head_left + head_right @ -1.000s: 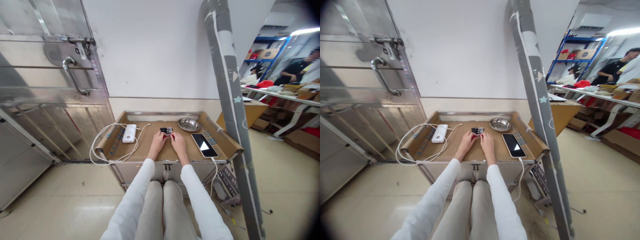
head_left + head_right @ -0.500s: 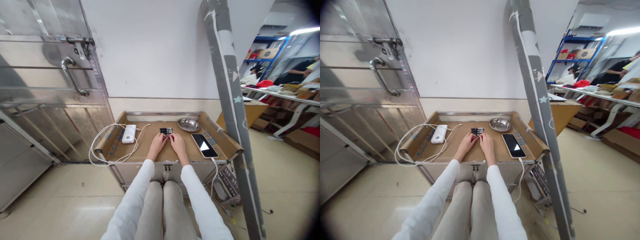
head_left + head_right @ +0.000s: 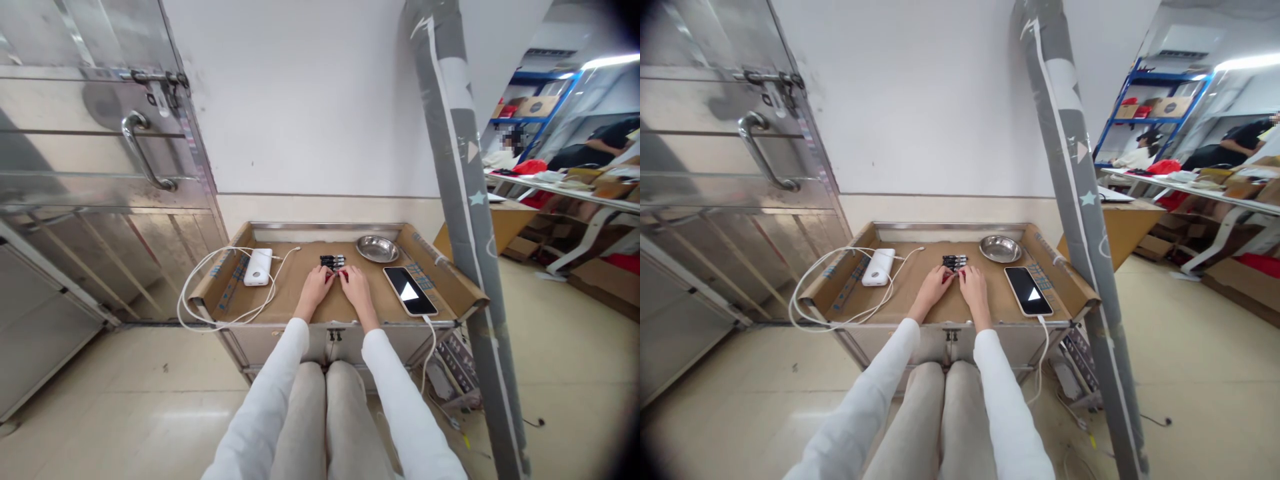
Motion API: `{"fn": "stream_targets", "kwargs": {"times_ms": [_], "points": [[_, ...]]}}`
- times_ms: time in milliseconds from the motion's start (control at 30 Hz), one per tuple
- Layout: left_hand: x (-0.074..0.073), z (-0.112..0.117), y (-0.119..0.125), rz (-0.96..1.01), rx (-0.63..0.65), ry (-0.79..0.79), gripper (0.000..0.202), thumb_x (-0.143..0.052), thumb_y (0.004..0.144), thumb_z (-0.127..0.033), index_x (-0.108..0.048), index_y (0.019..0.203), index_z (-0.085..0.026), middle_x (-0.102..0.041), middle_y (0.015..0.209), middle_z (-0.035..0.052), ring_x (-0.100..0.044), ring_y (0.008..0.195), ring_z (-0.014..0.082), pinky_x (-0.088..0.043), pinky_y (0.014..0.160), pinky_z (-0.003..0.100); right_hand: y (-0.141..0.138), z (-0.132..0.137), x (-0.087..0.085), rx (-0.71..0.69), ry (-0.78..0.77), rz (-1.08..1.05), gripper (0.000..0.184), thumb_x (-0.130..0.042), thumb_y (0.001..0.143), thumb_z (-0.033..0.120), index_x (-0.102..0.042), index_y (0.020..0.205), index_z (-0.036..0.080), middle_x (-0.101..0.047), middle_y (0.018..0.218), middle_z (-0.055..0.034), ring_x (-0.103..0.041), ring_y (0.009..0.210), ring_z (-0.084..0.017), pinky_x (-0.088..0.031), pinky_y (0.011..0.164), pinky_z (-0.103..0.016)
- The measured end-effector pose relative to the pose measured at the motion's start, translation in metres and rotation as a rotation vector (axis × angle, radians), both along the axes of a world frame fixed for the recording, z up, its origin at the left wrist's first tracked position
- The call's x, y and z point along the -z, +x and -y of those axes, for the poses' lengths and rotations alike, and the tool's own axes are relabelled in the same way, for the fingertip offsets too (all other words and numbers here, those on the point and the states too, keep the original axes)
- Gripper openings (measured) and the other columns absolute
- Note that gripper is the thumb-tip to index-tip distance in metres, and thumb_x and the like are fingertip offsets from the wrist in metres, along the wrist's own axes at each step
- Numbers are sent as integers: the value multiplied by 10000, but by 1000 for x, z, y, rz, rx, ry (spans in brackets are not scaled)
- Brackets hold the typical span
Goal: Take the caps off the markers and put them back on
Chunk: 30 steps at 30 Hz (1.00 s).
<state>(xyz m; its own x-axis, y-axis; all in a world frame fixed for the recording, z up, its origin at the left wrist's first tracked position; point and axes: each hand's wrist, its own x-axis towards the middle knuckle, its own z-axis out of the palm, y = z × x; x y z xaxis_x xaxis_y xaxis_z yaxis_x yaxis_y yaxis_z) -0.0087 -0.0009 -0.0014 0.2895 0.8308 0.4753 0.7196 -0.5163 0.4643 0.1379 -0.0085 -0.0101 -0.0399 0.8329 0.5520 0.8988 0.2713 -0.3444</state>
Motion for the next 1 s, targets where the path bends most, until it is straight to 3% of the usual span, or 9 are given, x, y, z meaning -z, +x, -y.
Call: {"fn": "stream_targets", "kwargs": {"times_ms": [1000], "points": [[-2, 0, 0, 17, -10, -50, 68, -508, 886, -220, -562, 890, -180, -589, 910, 57, -560, 899, 183, -447, 839, 316, 1, 1, -1, -60, -49, -116, 201, -418, 905, 209, -610, 958, 184, -635, 964, -78, -583, 896, -183, -412, 795, -277]]}}
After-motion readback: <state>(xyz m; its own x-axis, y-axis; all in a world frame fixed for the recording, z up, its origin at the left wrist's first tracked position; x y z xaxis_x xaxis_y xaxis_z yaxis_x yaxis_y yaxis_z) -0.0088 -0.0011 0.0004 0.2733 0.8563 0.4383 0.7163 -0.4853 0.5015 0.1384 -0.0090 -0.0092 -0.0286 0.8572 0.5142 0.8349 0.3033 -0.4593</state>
